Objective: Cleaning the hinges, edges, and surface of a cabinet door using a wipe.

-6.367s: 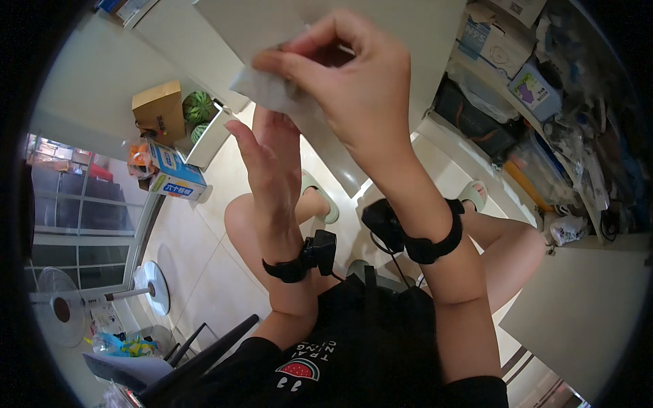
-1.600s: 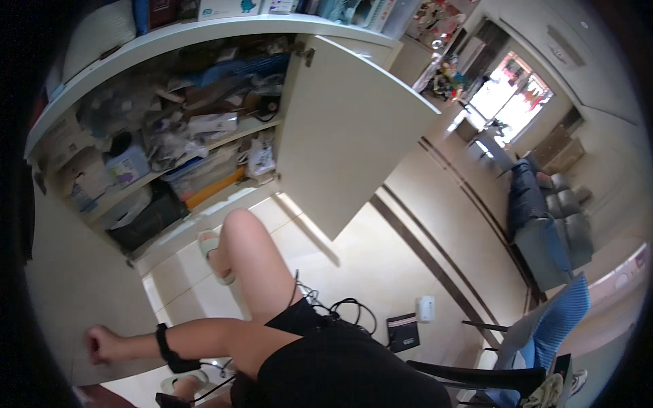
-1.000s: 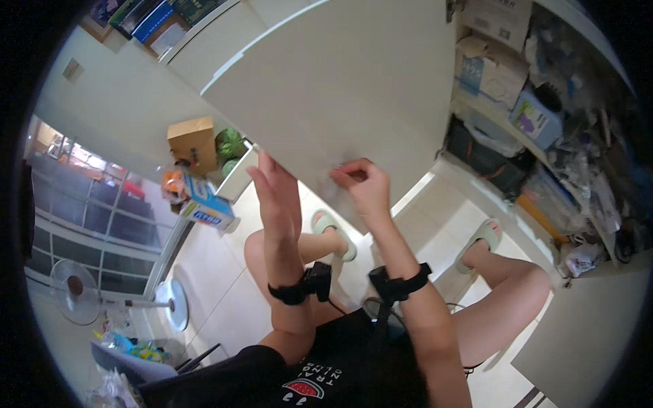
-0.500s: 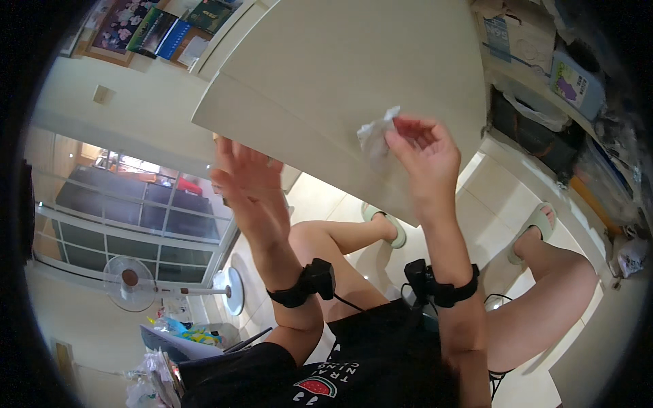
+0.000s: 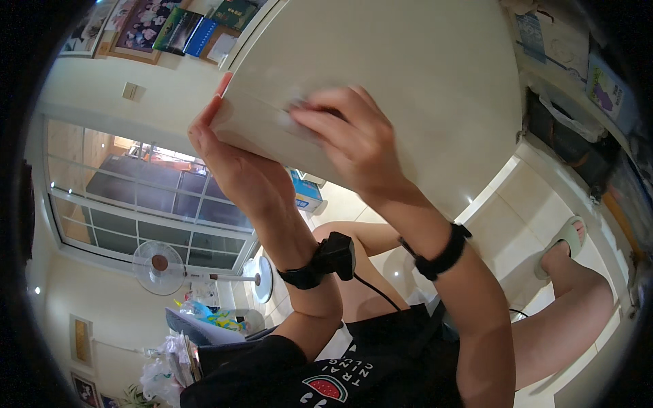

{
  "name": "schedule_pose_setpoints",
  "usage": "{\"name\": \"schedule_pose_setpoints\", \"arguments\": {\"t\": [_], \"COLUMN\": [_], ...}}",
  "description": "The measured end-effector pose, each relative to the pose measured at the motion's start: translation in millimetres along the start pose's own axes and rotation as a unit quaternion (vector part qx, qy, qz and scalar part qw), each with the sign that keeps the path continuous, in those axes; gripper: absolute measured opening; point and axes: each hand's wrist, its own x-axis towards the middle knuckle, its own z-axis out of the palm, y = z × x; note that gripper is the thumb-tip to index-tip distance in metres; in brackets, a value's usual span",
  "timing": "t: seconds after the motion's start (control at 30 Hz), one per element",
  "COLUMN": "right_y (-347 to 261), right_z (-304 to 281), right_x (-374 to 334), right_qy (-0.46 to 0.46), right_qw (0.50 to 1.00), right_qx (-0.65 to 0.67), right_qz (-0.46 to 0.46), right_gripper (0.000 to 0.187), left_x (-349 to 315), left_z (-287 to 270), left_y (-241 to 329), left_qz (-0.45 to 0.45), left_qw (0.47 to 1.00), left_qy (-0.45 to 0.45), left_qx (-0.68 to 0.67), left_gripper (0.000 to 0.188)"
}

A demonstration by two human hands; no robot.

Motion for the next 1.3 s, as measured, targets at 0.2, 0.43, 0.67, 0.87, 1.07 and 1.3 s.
{"name": "schedule_pose_setpoints", "arguments": {"t": [0.2,0.43,0.67,0.87,1.07,1.3], "right_y": [19,3,35,32,12,24], "right_z": [-51,0,-55,-50,-34,-58], "right_x": [-68,34,-81,-68,-20,-79], "right_qy": [-0.115,-0.015,-0.036,-0.041,-0.082,-0.086], "right_qw": [0.987,0.999,0.978,0.919,0.945,0.891], "right_qx": [-0.056,0.038,0.028,0.103,0.059,0.054], "right_qz": [0.097,0.008,0.203,0.378,0.312,0.443], "right_gripper": [0.017,0.016,0.014,0.012,0.015,0.013], "left_x": [1,-2,-5,-1,0,0], "left_z": [6,13,16,9,14,9], "left_y": [-8,-5,-4,-13,-9,-14], "left_qz": [0.008,0.010,0.045,0.061,0.035,0.058], "left_qw": [1.000,0.999,0.996,0.989,0.990,0.989], "left_qy": [0.019,0.042,0.049,0.073,0.114,0.095], "left_qx": [-0.017,0.028,0.065,0.112,0.070,0.094], "left_gripper": [0.030,0.033,0.030,0.032,0.043,0.045]}}
